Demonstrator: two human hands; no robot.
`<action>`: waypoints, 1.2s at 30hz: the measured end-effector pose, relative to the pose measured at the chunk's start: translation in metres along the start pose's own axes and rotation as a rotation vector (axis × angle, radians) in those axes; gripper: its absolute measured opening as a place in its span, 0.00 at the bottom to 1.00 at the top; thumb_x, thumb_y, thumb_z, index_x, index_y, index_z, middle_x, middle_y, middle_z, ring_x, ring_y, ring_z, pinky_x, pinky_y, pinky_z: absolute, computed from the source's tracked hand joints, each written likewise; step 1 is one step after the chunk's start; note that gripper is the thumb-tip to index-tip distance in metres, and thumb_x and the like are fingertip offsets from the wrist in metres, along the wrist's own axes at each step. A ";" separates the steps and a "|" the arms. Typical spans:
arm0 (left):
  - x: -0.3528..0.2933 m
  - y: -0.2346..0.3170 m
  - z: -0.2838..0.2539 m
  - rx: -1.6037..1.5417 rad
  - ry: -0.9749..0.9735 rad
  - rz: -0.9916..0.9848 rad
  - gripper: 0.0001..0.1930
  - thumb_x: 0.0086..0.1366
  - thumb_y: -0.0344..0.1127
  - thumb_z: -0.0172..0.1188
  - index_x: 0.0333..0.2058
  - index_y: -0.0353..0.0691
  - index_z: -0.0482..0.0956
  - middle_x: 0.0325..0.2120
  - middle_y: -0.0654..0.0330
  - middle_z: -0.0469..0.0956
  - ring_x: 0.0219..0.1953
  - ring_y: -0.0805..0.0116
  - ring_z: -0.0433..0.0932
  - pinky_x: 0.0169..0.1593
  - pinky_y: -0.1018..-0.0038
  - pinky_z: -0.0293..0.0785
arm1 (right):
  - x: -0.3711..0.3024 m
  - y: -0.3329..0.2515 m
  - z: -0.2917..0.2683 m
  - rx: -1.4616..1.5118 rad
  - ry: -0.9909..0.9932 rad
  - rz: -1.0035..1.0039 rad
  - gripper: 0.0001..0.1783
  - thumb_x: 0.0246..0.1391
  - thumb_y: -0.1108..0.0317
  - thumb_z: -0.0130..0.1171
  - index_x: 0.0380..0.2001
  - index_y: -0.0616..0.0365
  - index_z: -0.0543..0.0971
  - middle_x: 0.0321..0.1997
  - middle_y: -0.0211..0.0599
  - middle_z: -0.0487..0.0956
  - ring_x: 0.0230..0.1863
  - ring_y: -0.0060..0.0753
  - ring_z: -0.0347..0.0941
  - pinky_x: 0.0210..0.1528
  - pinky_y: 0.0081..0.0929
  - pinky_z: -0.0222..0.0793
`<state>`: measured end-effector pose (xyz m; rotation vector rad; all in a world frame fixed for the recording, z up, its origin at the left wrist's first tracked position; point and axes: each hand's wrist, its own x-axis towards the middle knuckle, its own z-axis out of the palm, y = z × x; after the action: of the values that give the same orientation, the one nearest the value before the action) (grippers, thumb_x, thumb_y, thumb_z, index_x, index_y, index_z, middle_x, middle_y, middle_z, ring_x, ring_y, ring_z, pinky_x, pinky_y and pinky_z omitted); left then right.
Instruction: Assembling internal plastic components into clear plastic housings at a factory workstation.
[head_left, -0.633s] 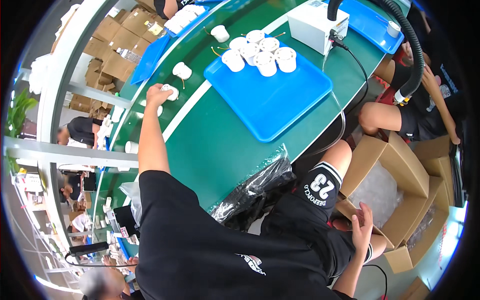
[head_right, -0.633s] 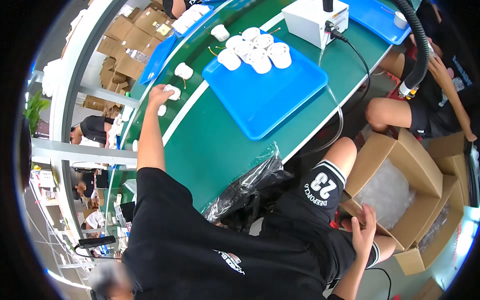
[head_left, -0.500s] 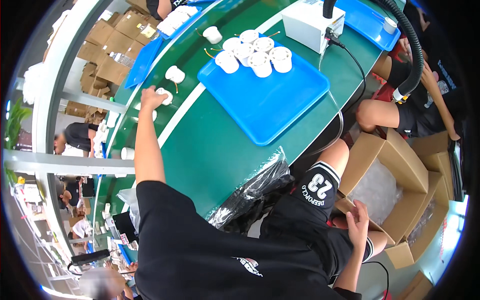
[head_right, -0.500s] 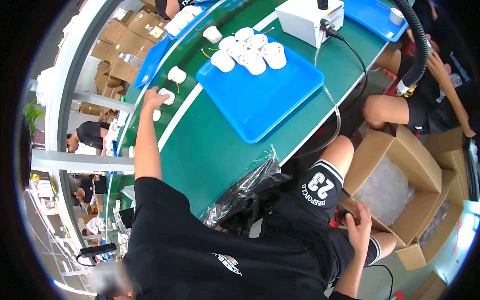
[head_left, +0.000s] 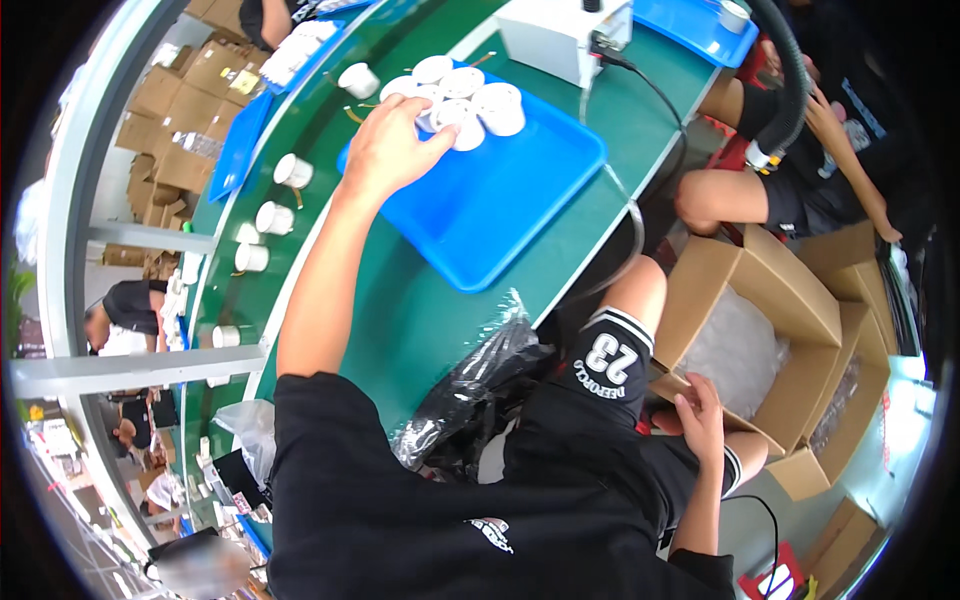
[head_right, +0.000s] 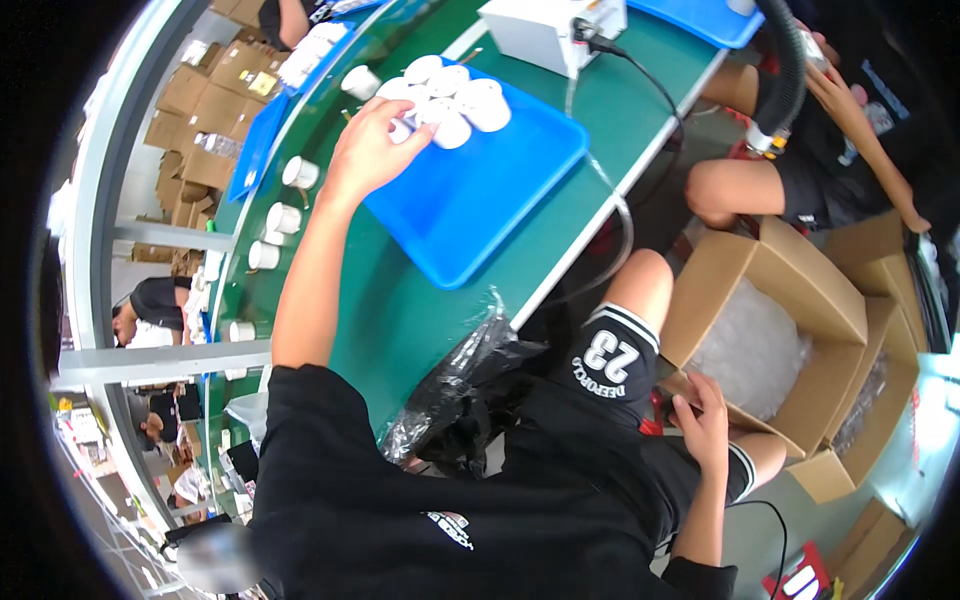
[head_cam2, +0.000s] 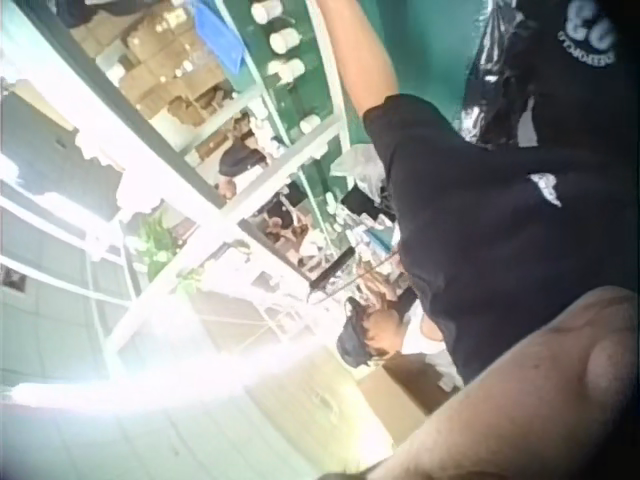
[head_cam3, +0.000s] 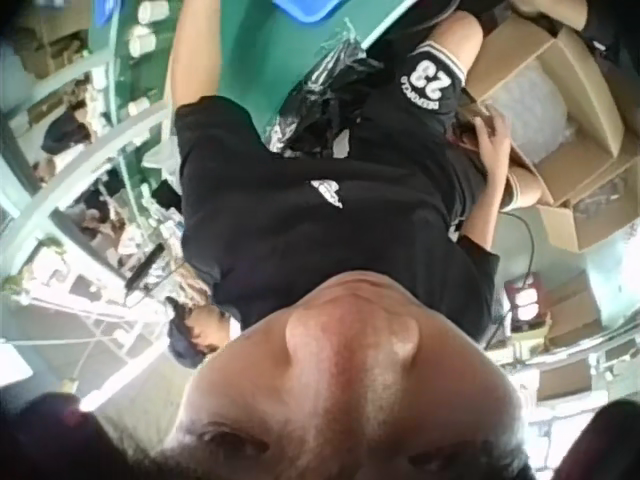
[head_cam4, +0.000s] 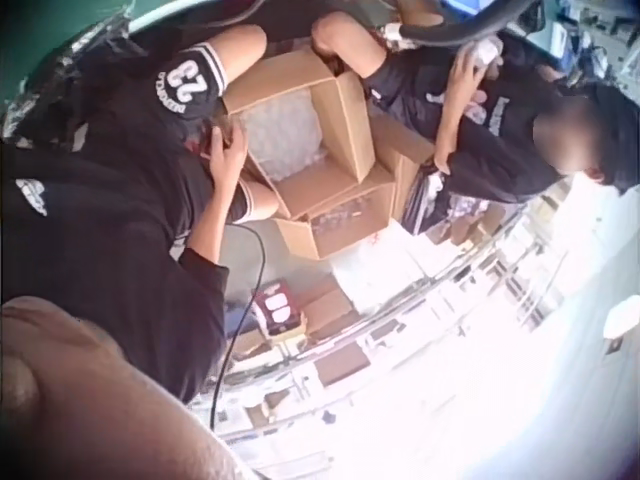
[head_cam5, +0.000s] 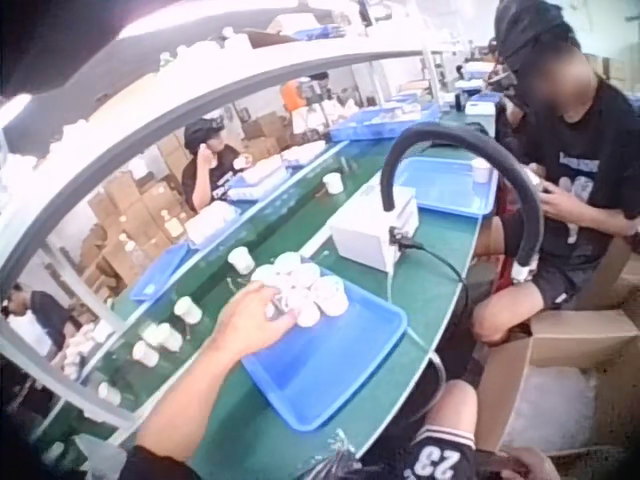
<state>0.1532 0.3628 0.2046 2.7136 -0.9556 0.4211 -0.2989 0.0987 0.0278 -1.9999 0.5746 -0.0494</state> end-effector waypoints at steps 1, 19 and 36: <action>0.009 0.004 0.014 0.027 0.004 0.045 0.25 0.53 0.49 0.65 0.44 0.37 0.80 0.41 0.48 0.78 0.43 0.48 0.78 0.49 0.60 0.73 | -0.002 0.006 -0.005 -0.039 0.037 -0.029 0.21 0.53 0.73 0.59 0.51 0.66 0.73 0.49 0.42 0.73 0.42 0.32 0.73 0.45 0.26 0.73; 0.024 -0.016 -0.030 0.006 -0.129 -0.351 0.28 0.61 0.39 0.65 0.57 0.35 0.69 0.51 0.54 0.75 0.47 0.68 0.76 0.50 0.73 0.72 | 0.049 0.328 -0.085 -0.471 -0.019 0.682 0.23 0.46 0.57 0.63 0.44 0.60 0.79 0.46 0.47 0.78 0.49 0.49 0.75 0.51 0.42 0.71; -0.040 0.325 0.159 -0.423 -0.629 0.085 0.31 0.43 0.30 0.72 0.50 0.33 0.75 0.46 0.50 0.75 0.46 0.56 0.77 0.50 0.67 0.73 | 0.118 0.370 0.107 -0.098 -0.097 1.007 0.53 0.43 0.55 0.65 0.65 0.73 0.51 0.67 0.62 0.59 0.68 0.53 0.57 0.68 0.38 0.57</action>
<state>-0.0541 0.0899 0.0826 2.4315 -1.1418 -0.5993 -0.3033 -0.0004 -0.3624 -1.5863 1.4638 0.6892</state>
